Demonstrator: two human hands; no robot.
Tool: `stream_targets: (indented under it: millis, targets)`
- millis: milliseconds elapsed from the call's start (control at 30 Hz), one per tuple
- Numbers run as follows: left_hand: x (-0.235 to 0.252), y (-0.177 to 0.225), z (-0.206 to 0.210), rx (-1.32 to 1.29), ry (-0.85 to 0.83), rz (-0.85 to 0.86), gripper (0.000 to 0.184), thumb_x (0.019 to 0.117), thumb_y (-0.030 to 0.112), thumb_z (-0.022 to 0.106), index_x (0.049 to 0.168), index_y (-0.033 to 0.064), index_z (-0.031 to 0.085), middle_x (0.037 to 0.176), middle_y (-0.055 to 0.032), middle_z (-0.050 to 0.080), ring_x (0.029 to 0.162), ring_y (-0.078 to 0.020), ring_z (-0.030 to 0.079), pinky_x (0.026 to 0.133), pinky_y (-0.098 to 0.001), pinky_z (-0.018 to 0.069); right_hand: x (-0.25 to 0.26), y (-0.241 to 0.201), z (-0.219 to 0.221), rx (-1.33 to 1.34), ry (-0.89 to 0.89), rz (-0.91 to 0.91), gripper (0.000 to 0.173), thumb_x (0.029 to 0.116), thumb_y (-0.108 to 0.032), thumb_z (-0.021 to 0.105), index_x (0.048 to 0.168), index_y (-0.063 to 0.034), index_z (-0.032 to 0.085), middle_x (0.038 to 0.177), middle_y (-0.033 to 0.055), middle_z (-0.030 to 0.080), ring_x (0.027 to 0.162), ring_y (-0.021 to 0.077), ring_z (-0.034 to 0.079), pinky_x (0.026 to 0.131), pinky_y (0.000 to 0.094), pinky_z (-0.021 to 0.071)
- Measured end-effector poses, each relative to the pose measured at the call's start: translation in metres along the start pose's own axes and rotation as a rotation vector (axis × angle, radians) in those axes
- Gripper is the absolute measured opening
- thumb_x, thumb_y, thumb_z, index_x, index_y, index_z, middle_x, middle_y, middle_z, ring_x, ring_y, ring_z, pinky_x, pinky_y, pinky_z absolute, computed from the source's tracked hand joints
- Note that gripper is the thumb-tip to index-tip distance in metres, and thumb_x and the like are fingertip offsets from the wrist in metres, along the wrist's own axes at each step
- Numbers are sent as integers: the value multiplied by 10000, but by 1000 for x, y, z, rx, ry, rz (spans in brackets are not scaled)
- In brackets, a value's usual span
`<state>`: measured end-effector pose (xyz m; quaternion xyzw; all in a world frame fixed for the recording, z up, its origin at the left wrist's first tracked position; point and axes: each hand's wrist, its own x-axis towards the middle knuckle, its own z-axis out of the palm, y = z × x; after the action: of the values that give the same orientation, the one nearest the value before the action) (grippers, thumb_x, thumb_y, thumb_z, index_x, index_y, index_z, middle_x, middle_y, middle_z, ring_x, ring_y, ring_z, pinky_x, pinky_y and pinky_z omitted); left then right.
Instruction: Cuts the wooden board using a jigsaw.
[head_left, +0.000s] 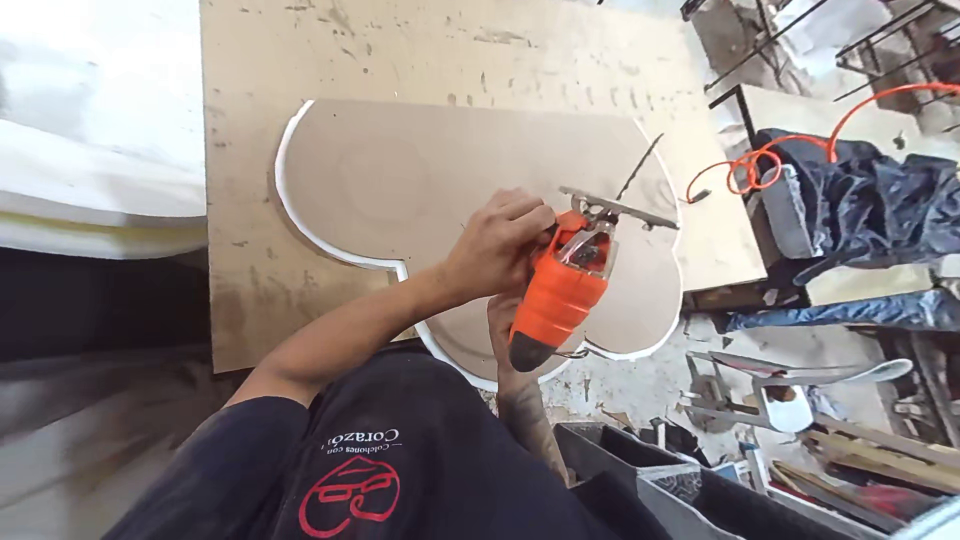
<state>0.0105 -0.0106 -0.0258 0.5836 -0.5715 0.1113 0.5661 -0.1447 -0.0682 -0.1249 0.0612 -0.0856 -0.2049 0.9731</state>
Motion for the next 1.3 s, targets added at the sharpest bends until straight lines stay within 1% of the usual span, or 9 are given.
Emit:
stream_targets:
  millis: [133, 300, 533, 767, 867, 1033, 1100, 1233, 1300]
  targets:
    - [2, 6, -11, 9, -34, -38, 130, 915, 40, 577, 826, 18, 669, 783, -85, 624, 804, -211, 620, 735, -359, 511, 0, 0, -4, -182, -64, -117, 308, 950, -243, 642, 1151, -10, 670, 1119, 113, 725, 1020, 174, 712, 900, 307, 582]
    - [0, 12, -23, -27, -61, -137, 161, 933, 20, 551, 860, 10, 693, 786, -74, 637, 765, -160, 614, 703, -310, 511, 5, 2, 4, -544, -119, -221, 192, 911, -276, 701, 960, -95, 744, 934, 23, 755, 896, 103, 725, 794, 286, 600]
    - [0, 9, -35, -59, -197, -251, 220, 1007, 76, 518, 835, 50, 653, 748, -27, 591, 691, -113, 568, 619, -277, 474, 2, -2, -20, -174, 1, -83, 277, 862, -172, 700, 1076, -2, 659, 991, 119, 722, 882, 192, 714, 822, 330, 597]
    - [-8, 6, -39, -258, -265, -437, 235, 1030, 71, 498, 901, 20, 687, 707, 7, 581, 615, -30, 511, 574, -210, 438, 2, 36, 65, -430, 266, -312, 48, 743, -67, 657, 697, -77, 660, 664, 49, 697, 591, 108, 684, 549, 239, 576]
    - [-5, 2, -44, -442, -375, -616, 277, 1062, 103, 468, 862, 75, 659, 689, 53, 582, 636, 0, 558, 604, -200, 481, -6, 0, 9, -491, -163, -149, 133, 895, -157, 665, 934, -82, 768, 883, 39, 769, 803, 115, 735, 749, 282, 609]
    - [-1, -11, -38, -677, -540, -796, 273, 1029, 14, 446, 816, 82, 603, 765, 32, 623, 748, -43, 615, 731, -255, 539, -25, -8, -3, -395, 31, -193, 66, 788, -102, 713, 841, -67, 733, 819, 80, 745, 753, 174, 731, 697, 340, 619]
    - [-14, -15, -19, -669, -485, -899, 291, 1071, 101, 434, 895, 54, 661, 792, 17, 656, 747, -58, 637, 705, -260, 553, -37, -18, -12, -411, 88, -245, 105, 767, -123, 728, 863, -81, 720, 845, 73, 736, 807, 194, 727, 731, 390, 616]
    - [-91, -1, 36, -1183, -313, -1341, 725, 1076, 601, 110, 1457, 111, 485, 1213, -67, 691, 1085, -180, 680, 908, -393, 588, -57, -45, -11, -606, 176, -454, 157, 682, -118, 770, 824, -98, 707, 886, 73, 717, 915, 224, 708, 878, 409, 584]
    - [-128, 14, 67, -1246, -231, -1414, 647, 1080, 574, 269, 1456, 84, 462, 1216, -88, 686, 1104, -189, 673, 944, -402, 579, -76, -60, -26, -733, 224, -514, 150, 680, -111, 764, 811, -104, 691, 906, 96, 718, 954, 263, 702, 925, 449, 563]
